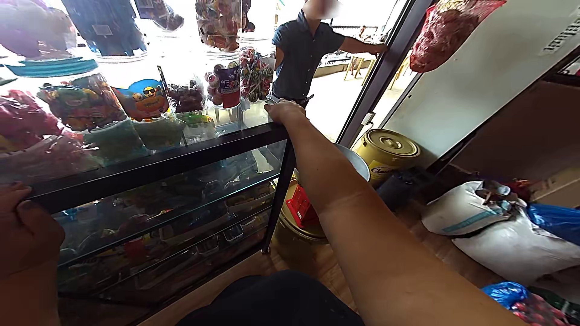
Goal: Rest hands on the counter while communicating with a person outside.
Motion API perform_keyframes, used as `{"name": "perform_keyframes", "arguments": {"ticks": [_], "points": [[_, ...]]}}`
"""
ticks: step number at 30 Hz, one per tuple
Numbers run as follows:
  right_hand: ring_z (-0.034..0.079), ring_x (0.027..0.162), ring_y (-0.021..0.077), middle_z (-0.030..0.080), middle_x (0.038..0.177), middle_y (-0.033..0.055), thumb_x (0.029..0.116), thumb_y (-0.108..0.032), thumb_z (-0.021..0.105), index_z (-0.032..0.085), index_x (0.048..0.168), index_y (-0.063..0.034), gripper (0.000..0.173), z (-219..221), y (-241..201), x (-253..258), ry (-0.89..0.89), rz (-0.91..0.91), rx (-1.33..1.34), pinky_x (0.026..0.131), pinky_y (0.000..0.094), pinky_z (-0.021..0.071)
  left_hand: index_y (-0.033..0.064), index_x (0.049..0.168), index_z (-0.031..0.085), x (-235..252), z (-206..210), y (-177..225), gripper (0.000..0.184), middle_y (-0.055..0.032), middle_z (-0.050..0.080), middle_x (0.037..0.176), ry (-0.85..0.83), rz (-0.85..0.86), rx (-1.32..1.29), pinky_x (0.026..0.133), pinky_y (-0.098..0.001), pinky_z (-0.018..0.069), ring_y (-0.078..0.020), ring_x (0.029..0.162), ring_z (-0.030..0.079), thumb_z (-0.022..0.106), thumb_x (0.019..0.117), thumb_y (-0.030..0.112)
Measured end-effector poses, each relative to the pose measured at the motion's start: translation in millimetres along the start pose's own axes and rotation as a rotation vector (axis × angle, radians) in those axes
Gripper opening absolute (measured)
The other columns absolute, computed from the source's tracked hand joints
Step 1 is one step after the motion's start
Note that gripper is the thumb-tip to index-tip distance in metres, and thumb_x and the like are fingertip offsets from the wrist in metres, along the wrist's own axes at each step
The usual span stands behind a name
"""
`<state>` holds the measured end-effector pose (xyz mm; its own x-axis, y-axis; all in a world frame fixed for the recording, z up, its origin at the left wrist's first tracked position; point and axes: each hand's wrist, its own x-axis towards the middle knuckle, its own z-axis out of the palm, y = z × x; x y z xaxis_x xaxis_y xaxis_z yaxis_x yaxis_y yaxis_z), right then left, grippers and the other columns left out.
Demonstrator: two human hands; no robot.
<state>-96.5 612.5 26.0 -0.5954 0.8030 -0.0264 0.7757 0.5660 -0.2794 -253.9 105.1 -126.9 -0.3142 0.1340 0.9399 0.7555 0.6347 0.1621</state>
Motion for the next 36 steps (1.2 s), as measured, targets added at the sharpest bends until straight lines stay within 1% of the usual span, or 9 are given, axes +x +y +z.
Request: {"name": "perform_keyframes", "arguments": {"ticks": [7, 10, 14, 17, 20, 24, 27, 32, 36], "points": [[0.044, 0.143, 0.0412, 0.049, 0.153, 0.0225, 0.1076, -0.056, 0.035, 0.052, 0.149, -0.0118, 0.063, -1, -1, -3, -0.007, -0.004, -0.002, 0.107, 0.0677, 0.0378, -0.0099, 0.119, 0.062, -1, 3, -10, 0.038, -0.0296, 0.066, 0.124, 0.011, 0.038, -0.033, 0.113, -0.0457, 0.0423, -0.0373, 0.129, 0.059, 0.036, 0.1102, 0.017], [0.045, 0.142, 0.0414, 0.049, 0.152, 0.0225, 0.1089, -0.051, 0.035, 0.052, 0.148, -0.0102, 0.059, -1, -1, -1, -0.013, -0.005, 0.008, 0.106, 0.0670, 0.0389, -0.0101, 0.119, 0.062, 0, 2, -7, 0.039, -0.0306, 0.066, 0.124, 0.012, 0.048, -0.033, 0.113, -0.0457, 0.0415, -0.0385, 0.129, 0.059, 0.036, 0.1102, 0.017], [0.046, 0.141, 0.0406, 0.051, 0.151, 0.0220, 0.1083, -0.048, 0.038, 0.052, 0.148, -0.0101, 0.056, -1, 0, 2, -0.010, -0.010, 0.043, 0.106, 0.0670, 0.0397, -0.0109, 0.118, 0.062, 3, -3, -2, 0.041, -0.0315, 0.065, 0.125, -0.004, 0.039, -0.010, 0.114, -0.0479, 0.0400, -0.0405, 0.130, 0.058, 0.037, 0.1091, 0.020], [0.047, 0.141, 0.0410, 0.051, 0.150, 0.0221, 0.1079, -0.049, 0.039, 0.053, 0.147, -0.0097, 0.057, 1, 1, 5, -0.004, -0.011, 0.051, 0.106, 0.0666, 0.0393, -0.0096, 0.119, 0.062, 2, -3, -4, 0.040, -0.0301, 0.065, 0.126, -0.004, 0.041, -0.007, 0.115, -0.0480, 0.0391, -0.0402, 0.131, 0.057, 0.038, 0.1097, 0.021], [0.047, 0.141, 0.0411, 0.051, 0.150, 0.0223, 0.1077, -0.050, 0.039, 0.054, 0.146, -0.0097, 0.058, 1, 1, 6, -0.004, -0.009, 0.058, 0.106, 0.0664, 0.0401, -0.0072, 0.116, 0.063, 5, -4, 0, 0.038, -0.0289, 0.067, 0.121, 0.043, 0.080, 0.023, 0.113, -0.0476, 0.0398, -0.0407, 0.126, 0.059, 0.039, 0.1094, 0.021], [0.048, 0.140, 0.0407, 0.052, 0.149, 0.0221, 0.1077, -0.049, 0.038, 0.055, 0.145, -0.0091, 0.057, -1, 1, 1, 0.001, -0.015, 0.042, 0.105, 0.0670, 0.0400, -0.0039, 0.112, 0.065, 9, -7, 12, 0.036, -0.0253, 0.069, 0.117, 0.081, 0.095, 0.085, 0.115, -0.0481, 0.0325, -0.0380, 0.124, 0.059, 0.039, 0.1089, 0.022], [0.046, 0.141, 0.0422, 0.052, 0.149, 0.0236, 0.1075, -0.049, 0.039, 0.053, 0.147, -0.0079, 0.058, 0, 1, 0, 0.007, -0.018, 0.043, 0.106, 0.0679, 0.0392, -0.0042, 0.111, 0.066, 11, -11, 19, 0.037, -0.0253, 0.070, 0.116, 0.074, 0.080, 0.090, 0.116, -0.0500, 0.0309, -0.0389, 0.123, 0.061, 0.040, 0.1088, 0.021], [0.046, 0.141, 0.0419, 0.051, 0.150, 0.0234, 0.1070, -0.049, 0.040, 0.053, 0.147, -0.0077, 0.059, -1, 1, 0, 0.001, -0.017, 0.030, 0.105, 0.0674, 0.0396, -0.0028, 0.111, 0.067, 13, -17, 23, 0.040, -0.0243, 0.070, 0.117, 0.037, 0.060, 0.083, 0.116, -0.0487, 0.0301, -0.0375, 0.123, 0.061, 0.038, 0.1097, 0.024], [0.042, 0.145, 0.0426, 0.047, 0.154, 0.0239, 0.1056, -0.062, 0.035, 0.050, 0.151, -0.0083, 0.072, -1, 4, 1, -0.013, -0.049, 0.010, 0.108, 0.0684, 0.0364, -0.0035, 0.112, 0.068, 14, -17, 25, 0.040, -0.0241, 0.070, 0.117, 0.029, 0.046, 0.065, 0.116, -0.0483, 0.0295, -0.0366, 0.123, 0.061, 0.039, 0.1091, 0.024]]}}
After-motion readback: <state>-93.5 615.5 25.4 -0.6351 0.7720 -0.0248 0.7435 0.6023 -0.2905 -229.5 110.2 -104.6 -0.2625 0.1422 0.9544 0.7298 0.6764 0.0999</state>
